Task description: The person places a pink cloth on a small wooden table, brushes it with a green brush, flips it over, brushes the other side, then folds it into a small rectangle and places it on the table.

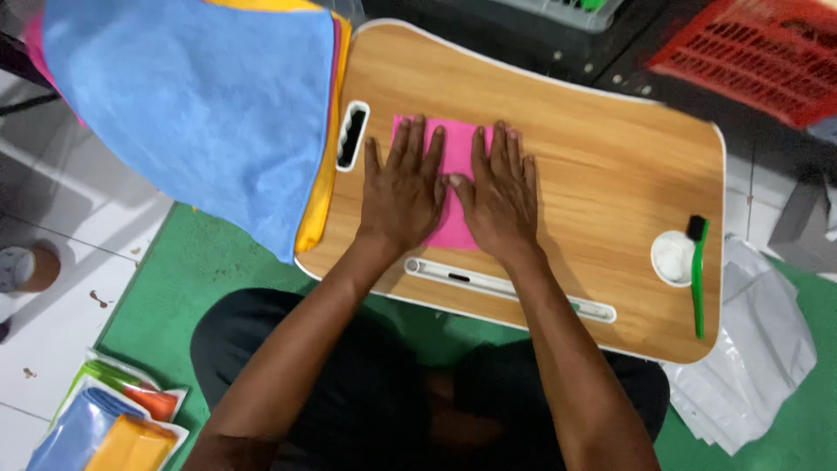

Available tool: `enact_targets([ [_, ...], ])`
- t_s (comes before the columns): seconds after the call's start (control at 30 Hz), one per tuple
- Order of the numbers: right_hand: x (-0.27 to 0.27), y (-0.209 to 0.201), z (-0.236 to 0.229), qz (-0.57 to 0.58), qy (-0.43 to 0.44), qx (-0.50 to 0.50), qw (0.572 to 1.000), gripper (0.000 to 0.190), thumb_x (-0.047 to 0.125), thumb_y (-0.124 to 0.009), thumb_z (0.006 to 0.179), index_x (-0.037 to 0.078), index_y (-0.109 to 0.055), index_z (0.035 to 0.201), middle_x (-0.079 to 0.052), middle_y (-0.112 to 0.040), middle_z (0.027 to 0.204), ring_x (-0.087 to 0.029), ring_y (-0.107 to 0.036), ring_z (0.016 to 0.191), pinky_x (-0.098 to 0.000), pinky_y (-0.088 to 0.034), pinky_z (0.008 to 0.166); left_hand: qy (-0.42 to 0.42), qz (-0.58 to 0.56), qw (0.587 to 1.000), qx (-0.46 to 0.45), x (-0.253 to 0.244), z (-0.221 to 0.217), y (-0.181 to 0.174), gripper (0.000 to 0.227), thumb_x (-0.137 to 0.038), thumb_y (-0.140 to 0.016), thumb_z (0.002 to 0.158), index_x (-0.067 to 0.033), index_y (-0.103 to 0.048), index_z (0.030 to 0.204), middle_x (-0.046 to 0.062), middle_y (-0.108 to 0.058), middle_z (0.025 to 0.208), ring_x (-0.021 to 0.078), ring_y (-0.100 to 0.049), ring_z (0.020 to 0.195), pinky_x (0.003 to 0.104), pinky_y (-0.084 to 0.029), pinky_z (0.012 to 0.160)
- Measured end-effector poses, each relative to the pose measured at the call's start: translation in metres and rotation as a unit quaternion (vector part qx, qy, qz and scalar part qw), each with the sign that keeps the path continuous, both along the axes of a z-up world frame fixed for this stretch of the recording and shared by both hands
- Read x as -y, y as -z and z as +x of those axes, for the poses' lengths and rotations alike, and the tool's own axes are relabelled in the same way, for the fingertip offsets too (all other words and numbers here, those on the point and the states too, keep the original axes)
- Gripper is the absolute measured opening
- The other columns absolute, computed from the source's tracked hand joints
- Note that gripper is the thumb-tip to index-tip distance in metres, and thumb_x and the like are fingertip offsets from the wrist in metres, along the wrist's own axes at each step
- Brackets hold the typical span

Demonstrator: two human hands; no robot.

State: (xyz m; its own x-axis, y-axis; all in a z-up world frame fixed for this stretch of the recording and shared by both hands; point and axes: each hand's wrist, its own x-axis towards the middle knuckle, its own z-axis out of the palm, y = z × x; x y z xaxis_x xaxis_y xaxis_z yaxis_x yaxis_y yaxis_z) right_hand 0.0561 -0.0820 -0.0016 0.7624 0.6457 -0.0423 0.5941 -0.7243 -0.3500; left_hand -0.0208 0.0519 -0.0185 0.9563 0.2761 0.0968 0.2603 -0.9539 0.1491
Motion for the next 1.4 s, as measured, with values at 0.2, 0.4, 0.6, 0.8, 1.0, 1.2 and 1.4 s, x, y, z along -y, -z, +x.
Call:
enact_targets([
  [0.2, 0.002, 0.000, 0.001, -0.004, -0.007, 0.005, 1.000, 0.070, 0.050, -0.032, 0.111, 0.012, -0.011, 0.167, -0.022, -0.003, 0.172, -0.036, 0.001, 0.159, -0.0595, -0.003, 0.124, -0.013, 0.013, 0.999, -0.039, 0.006, 0.001, -0.009, 0.064, -0.039, -0.023, 0.107, -0.0154, -0.021, 0.166, 0.016, -0.019, 0.172, 0.0299, -0.014, 0.159, 0.067, -0.013, 0.122],
  [0.4, 0.016, 0.028, 0.019, 0.103, -0.051, -0.054, 0.992, 0.085, 0.051, -0.047, 0.106, 0.013, -0.002, 0.167, -0.023, 0.003, 0.172, -0.041, 0.007, 0.158, -0.0660, 0.001, 0.122, -0.016, 0.142, 0.990, -0.005, 0.009, 0.006, 0.011, 0.067, -0.041, -0.033, 0.103, -0.0068, -0.033, 0.161, 0.019, -0.030, 0.168, 0.0303, -0.017, 0.159, 0.074, -0.002, 0.121],
  [0.6, 0.036, 0.005, -0.017, 0.086, -0.059, 0.073, 0.992, 0.088, 0.050, -0.055, 0.103, -0.002, -0.017, 0.163, -0.032, -0.012, 0.168, -0.049, -0.008, 0.155, -0.0657, -0.010, 0.122, 0.079, 0.032, 0.996, 0.010, 0.022, 0.001, -0.003, 0.069, -0.038, -0.040, 0.104, -0.0101, -0.025, 0.164, 0.014, -0.021, 0.172, 0.0310, -0.011, 0.160, 0.067, -0.013, 0.124],
  [0.8, 0.034, 0.020, -0.015, 0.003, -0.063, 0.065, 0.996, 0.097, 0.070, -0.040, 0.100, 0.001, -0.015, 0.163, -0.024, -0.012, 0.171, -0.038, -0.008, 0.159, -0.0610, -0.010, 0.124, 0.090, 0.041, 0.995, -0.018, 0.018, -0.003, -0.003, 0.069, -0.050, -0.024, 0.108, -0.0136, -0.018, 0.166, 0.014, -0.018, 0.172, 0.0331, -0.016, 0.159, 0.062, -0.014, 0.125],
  [1.0, 0.035, 0.012, -0.016, 0.038, -0.061, 0.018, 0.997, 0.096, 0.073, -0.030, 0.102, 0.002, -0.015, 0.164, -0.020, -0.007, 0.172, -0.035, -0.003, 0.160, -0.0590, -0.003, 0.125, 0.078, 0.063, 0.994, -0.045, 0.025, -0.008, -0.018, 0.066, -0.047, -0.021, 0.110, -0.0121, -0.017, 0.166, 0.014, -0.018, 0.172, 0.0322, -0.016, 0.159, 0.057, -0.014, 0.127],
  [1.2, 0.039, 0.031, -0.005, 0.125, -0.037, -0.002, 0.991, 0.074, 0.054, -0.041, 0.109, 0.006, -0.027, 0.163, -0.017, -0.019, 0.171, -0.034, -0.013, 0.159, -0.0576, -0.007, 0.126, 0.103, -0.023, 0.993, -0.047, 0.003, 0.022, 0.022, 0.074, -0.048, -0.045, 0.102, -0.0129, -0.026, 0.164, 0.010, -0.020, 0.172, 0.0331, -0.017, 0.159, 0.063, -0.015, 0.125],
  [1.4, 0.039, 0.028, 0.009, 0.218, 0.003, -0.023, 0.976, 0.064, 0.041, -0.043, 0.112, 0.000, -0.033, 0.159, -0.025, -0.022, 0.167, -0.040, -0.017, 0.155, -0.0514, -0.013, 0.128, 0.116, -0.064, 0.977, 0.169, -0.020, 0.027, 0.017, 0.054, -0.037, -0.040, 0.109, -0.0093, -0.047, 0.154, 0.023, -0.046, 0.156, 0.0459, -0.047, 0.141, 0.057, -0.040, 0.114],
])
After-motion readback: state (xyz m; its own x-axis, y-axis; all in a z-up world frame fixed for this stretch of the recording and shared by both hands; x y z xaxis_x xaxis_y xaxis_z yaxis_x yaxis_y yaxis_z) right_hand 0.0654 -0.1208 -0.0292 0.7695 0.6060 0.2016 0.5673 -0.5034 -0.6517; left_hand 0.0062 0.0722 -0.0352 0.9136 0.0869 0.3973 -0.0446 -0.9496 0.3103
